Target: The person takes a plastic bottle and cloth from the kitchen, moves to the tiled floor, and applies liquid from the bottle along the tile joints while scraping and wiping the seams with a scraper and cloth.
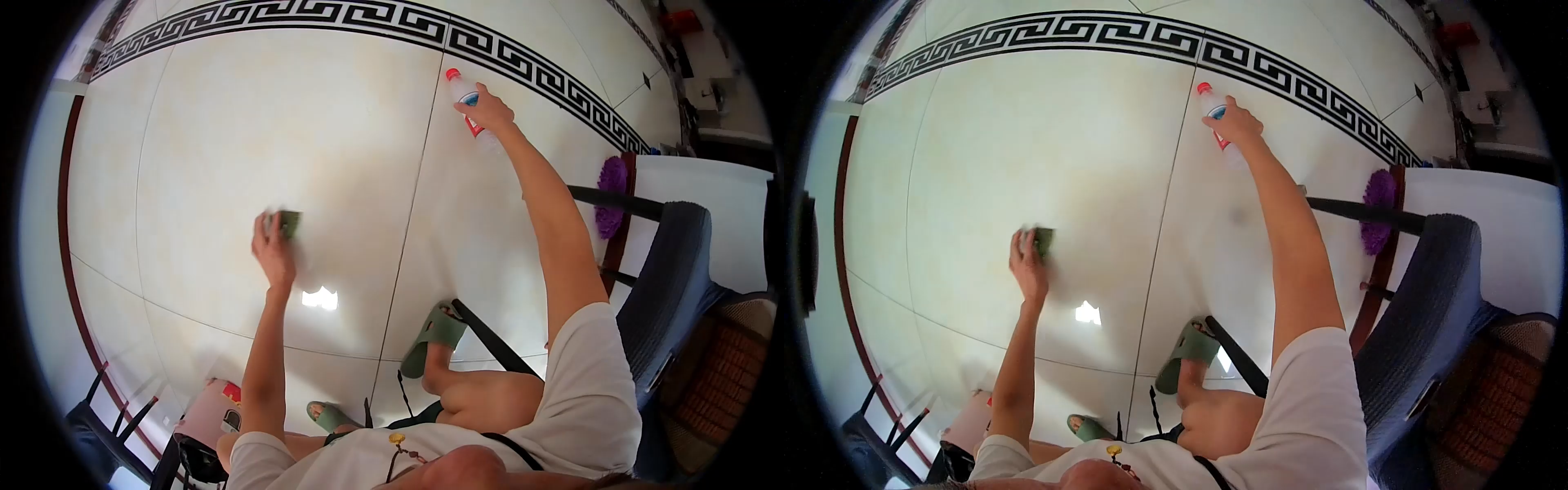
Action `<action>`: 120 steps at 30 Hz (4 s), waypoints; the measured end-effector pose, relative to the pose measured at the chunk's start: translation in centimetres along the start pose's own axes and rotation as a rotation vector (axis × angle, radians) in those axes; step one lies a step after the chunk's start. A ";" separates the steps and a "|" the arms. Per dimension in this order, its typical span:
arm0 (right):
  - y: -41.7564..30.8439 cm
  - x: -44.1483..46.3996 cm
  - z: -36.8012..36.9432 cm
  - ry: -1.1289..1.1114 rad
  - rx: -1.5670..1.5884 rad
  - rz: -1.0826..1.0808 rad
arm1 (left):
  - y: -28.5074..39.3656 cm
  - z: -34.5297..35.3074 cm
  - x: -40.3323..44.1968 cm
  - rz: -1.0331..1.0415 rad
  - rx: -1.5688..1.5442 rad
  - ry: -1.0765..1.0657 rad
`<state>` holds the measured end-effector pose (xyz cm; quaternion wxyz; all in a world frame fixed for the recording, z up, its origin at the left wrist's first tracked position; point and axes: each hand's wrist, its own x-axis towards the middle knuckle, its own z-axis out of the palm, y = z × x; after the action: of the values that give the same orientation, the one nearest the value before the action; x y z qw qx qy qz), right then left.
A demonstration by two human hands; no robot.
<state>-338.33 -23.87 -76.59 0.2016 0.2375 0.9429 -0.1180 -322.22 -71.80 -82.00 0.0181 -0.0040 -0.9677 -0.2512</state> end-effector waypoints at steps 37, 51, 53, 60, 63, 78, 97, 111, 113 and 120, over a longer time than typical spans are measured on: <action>-8.1 3.8 -4.3 0.235 -1.039 -0.259 | -3.8 -0.3 -0.7 0.059 0.117 0.003; -8.0 -1.9 -2.6 0.130 -1.082 -0.229 | -4.2 -0.5 -0.9 0.074 0.067 0.009; -7.8 -3.0 -2.3 0.132 -1.026 -0.211 | -4.2 -0.5 -0.9 0.075 0.065 0.003; -5.4 -5.4 -0.2 0.186 -0.912 -0.254 | -4.4 -0.3 -1.1 0.093 0.063 0.014; -5.5 -7.1 0.2 0.132 -0.887 -0.211 | -4.6 -0.3 -1.1 0.098 0.071 0.016; -5.0 -16.4 3.5 0.096 -0.716 -0.201 | -5.0 0.0 -1.3 0.106 0.088 0.038; -4.8 -28.0 8.7 0.049 -0.650 -0.204 | -5.4 0.1 -1.6 0.127 0.084 0.055; -4.6 -37.2 12.2 -0.035 -0.544 -0.164 | -5.6 0.1 -1.8 0.143 0.095 0.042; -4.4 -38.0 12.7 -0.039 -0.549 -0.168 | -5.7 0.2 -1.7 0.145 0.091 0.043; -4.4 -42.0 14.5 -0.084 -0.529 -0.150 | -5.8 0.3 -1.7 0.143 0.075 0.046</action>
<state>-301.93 -49.11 -70.63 0.2863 0.1009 0.9467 0.1080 -320.67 -76.74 -85.18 0.0583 -0.0665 -0.9731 -0.2127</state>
